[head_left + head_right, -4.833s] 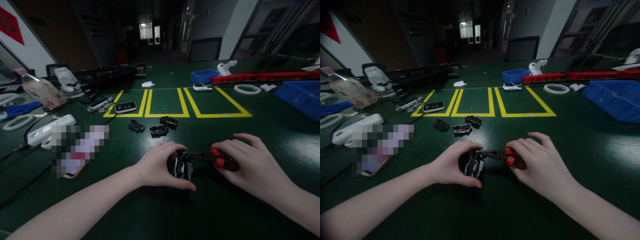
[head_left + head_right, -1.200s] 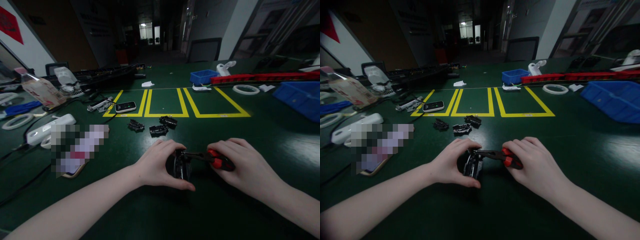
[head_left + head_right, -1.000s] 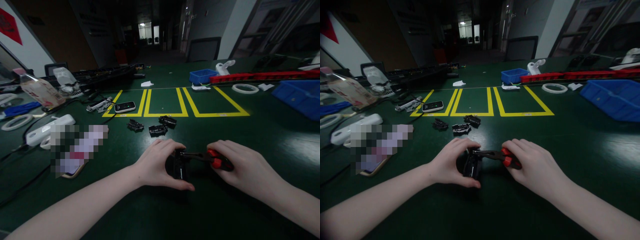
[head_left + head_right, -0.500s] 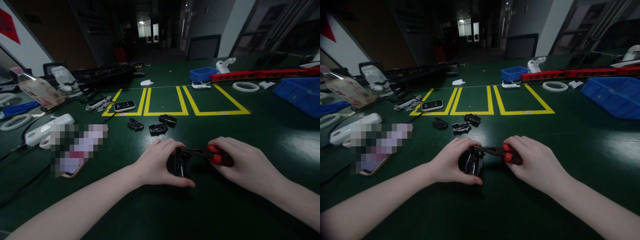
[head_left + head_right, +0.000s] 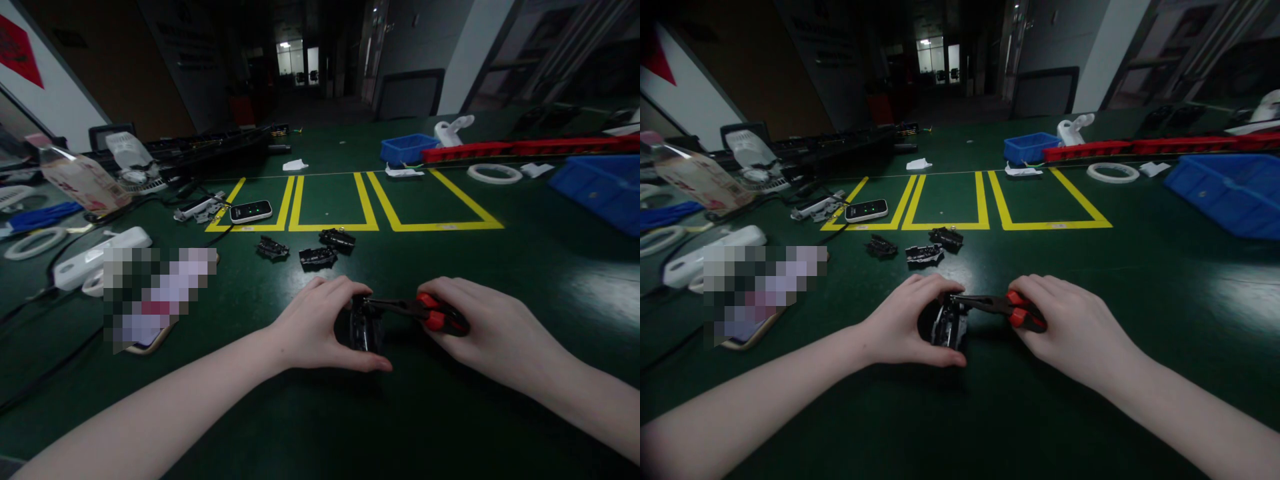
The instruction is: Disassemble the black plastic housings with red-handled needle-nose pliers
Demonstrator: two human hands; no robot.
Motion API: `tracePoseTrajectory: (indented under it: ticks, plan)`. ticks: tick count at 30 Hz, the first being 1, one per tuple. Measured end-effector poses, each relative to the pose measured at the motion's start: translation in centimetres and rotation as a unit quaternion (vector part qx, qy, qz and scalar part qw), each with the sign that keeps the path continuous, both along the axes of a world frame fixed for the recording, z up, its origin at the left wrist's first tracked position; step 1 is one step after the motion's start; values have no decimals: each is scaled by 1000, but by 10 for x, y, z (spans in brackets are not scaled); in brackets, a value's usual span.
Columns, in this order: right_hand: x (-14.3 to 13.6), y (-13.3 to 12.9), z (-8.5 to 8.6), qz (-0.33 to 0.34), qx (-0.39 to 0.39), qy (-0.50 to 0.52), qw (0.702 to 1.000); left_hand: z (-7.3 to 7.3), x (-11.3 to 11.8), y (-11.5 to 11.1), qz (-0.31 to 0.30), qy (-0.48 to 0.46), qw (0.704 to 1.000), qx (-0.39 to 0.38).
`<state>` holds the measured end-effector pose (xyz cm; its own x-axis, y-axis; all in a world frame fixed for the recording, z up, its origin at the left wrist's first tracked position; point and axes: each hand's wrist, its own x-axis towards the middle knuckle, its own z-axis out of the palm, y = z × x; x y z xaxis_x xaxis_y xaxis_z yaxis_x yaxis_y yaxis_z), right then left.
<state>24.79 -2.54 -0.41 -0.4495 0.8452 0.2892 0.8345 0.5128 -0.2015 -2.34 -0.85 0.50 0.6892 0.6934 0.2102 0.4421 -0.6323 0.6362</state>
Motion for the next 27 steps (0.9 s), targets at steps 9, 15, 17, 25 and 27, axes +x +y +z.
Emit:
tracePoseTrajectory:
  ticks: [9,15,17,25,27]
  plan:
    - [3,-2,0,13,42,-29,999,5,-1,0,3,-1,1000,-29]
    - [1,-1,0,9,38,-25,999,4,-1,1,2,7,1000,-23]
    - [1,-1,0,5,30,-17,999,2,-1,1,1,7,1000,-12]
    - [3,-2,-2,9,4,-11,1000,0,0,0,5,-2,1000,7]
    - [3,-2,-1,13,7,-10,1000,2,0,-1,4,-8,1000,-2]
